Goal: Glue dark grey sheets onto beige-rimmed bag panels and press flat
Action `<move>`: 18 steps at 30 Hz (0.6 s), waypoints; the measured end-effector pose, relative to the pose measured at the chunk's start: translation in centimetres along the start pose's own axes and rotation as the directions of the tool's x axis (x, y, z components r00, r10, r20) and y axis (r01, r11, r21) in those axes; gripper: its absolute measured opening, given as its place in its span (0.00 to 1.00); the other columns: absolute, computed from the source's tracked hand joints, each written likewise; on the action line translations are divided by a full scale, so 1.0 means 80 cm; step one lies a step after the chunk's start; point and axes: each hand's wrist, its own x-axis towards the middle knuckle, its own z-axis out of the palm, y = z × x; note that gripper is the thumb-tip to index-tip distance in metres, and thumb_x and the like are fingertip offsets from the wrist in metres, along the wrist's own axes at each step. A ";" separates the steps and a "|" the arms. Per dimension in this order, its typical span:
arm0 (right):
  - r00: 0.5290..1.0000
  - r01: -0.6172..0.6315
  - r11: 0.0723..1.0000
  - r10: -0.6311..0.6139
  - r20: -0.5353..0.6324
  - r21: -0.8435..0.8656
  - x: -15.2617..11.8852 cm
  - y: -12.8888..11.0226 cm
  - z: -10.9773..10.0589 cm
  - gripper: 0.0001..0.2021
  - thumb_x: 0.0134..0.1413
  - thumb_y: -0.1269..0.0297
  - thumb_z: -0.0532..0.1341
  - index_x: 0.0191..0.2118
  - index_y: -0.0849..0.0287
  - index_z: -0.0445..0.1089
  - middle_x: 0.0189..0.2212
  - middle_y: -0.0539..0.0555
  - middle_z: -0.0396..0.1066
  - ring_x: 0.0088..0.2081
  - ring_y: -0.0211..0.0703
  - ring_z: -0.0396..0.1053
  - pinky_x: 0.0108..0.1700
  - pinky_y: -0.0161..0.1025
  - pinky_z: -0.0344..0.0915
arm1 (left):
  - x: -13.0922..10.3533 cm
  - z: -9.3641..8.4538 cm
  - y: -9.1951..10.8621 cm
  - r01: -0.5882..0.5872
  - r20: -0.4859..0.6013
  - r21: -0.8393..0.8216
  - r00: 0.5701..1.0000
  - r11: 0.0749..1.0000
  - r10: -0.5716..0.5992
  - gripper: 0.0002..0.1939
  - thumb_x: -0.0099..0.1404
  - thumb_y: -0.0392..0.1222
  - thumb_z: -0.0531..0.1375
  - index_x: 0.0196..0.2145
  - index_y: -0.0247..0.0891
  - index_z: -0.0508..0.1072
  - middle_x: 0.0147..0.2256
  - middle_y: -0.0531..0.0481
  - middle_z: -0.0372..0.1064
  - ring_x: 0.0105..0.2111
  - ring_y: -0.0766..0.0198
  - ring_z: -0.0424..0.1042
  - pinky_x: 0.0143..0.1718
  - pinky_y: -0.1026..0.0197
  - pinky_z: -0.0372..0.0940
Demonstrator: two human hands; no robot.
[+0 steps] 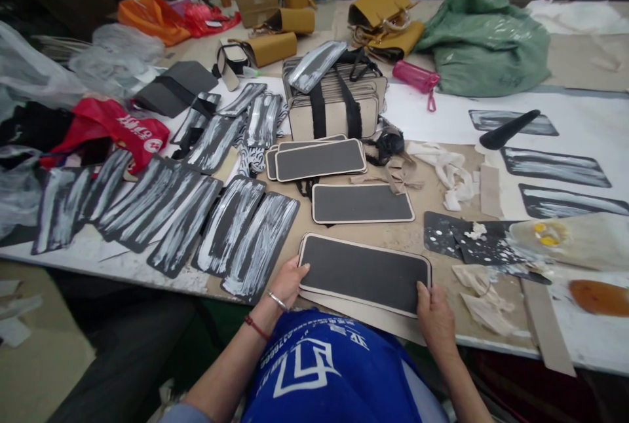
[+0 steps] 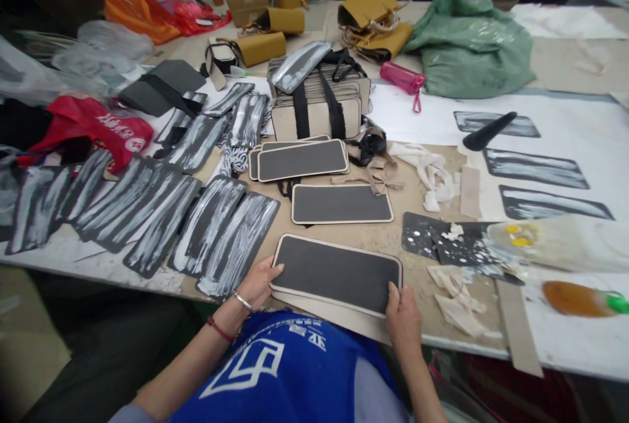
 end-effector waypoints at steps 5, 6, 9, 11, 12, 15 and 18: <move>1.000 0.005 0.999 -0.004 0.019 -0.032 0.001 0.003 0.003 0.18 0.50 0.44 0.40 0.23 0.53 0.47 0.16 0.48 0.51 0.20 0.41 0.53 0.23 0.38 0.49 | 0.005 0.000 -0.005 -0.044 -0.022 -0.019 0.999 0.999 0.044 0.22 0.43 0.37 0.65 0.38 0.29 0.70 0.32 0.42 0.74 0.36 0.55 0.72 0.37 0.57 0.66; 1.000 0.010 0.999 -0.009 0.022 -0.037 0.001 0.003 0.003 0.18 0.50 0.44 0.40 0.22 0.53 0.47 0.16 0.48 0.51 0.20 0.41 0.53 0.23 0.38 0.49 | 0.005 0.000 -0.005 -0.051 -0.028 -0.020 0.998 0.999 0.050 0.22 0.43 0.38 0.65 0.38 0.29 0.70 0.32 0.42 0.74 0.36 0.55 0.72 0.37 0.57 0.66; 1.000 0.018 0.998 -0.016 0.022 -0.052 0.003 0.004 0.003 0.19 0.50 0.44 0.39 0.22 0.52 0.47 0.17 0.48 0.53 0.20 0.42 0.54 0.24 0.38 0.49 | 0.005 0.001 -0.005 -0.049 -0.035 -0.025 0.998 0.998 0.048 0.23 0.42 0.39 0.65 0.38 0.28 0.70 0.32 0.42 0.74 0.36 0.54 0.72 0.37 0.57 0.66; 1.000 0.016 0.999 -0.015 0.026 -0.041 0.002 0.004 0.002 0.20 0.50 0.43 0.39 0.22 0.52 0.48 0.17 0.49 0.54 0.21 0.42 0.55 0.24 0.39 0.51 | 0.001 0.003 -0.003 -0.033 -0.023 -0.033 0.999 0.999 0.032 0.23 0.42 0.40 0.66 0.38 0.28 0.70 0.32 0.42 0.74 0.37 0.54 0.72 0.38 0.56 0.66; 0.999 0.016 1.000 -0.015 0.030 -0.027 0.002 0.004 0.000 0.20 0.50 0.42 0.38 0.22 0.52 0.49 0.18 0.49 0.55 0.21 0.43 0.56 0.25 0.39 0.52 | -0.001 0.003 -0.003 -0.025 -0.016 -0.036 1.000 0.999 0.024 0.24 0.42 0.40 0.66 0.38 0.28 0.70 0.32 0.42 0.74 0.37 0.54 0.72 0.38 0.56 0.66; 0.999 0.037 0.999 -0.037 0.023 0.033 0.003 0.002 -0.004 0.22 0.51 0.40 0.38 0.23 0.52 0.50 0.18 0.50 0.57 0.22 0.43 0.58 0.26 0.40 0.54 | -0.008 0.002 -0.002 -0.015 -0.021 -0.036 1.000 0.999 0.014 0.25 0.43 0.41 0.66 0.40 0.29 0.69 0.33 0.42 0.74 0.37 0.54 0.72 0.39 0.56 0.66; 0.996 0.085 0.994 -0.085 -0.002 0.062 0.013 0.000 -0.007 0.22 0.51 0.40 0.39 0.24 0.53 0.52 0.19 0.50 0.58 0.23 0.43 0.59 0.27 0.40 0.55 | -0.011 0.003 0.005 -0.013 -0.013 -0.048 1.000 0.999 0.013 0.26 0.45 0.42 0.66 0.42 0.30 0.69 0.34 0.42 0.74 0.38 0.55 0.72 0.40 0.56 0.65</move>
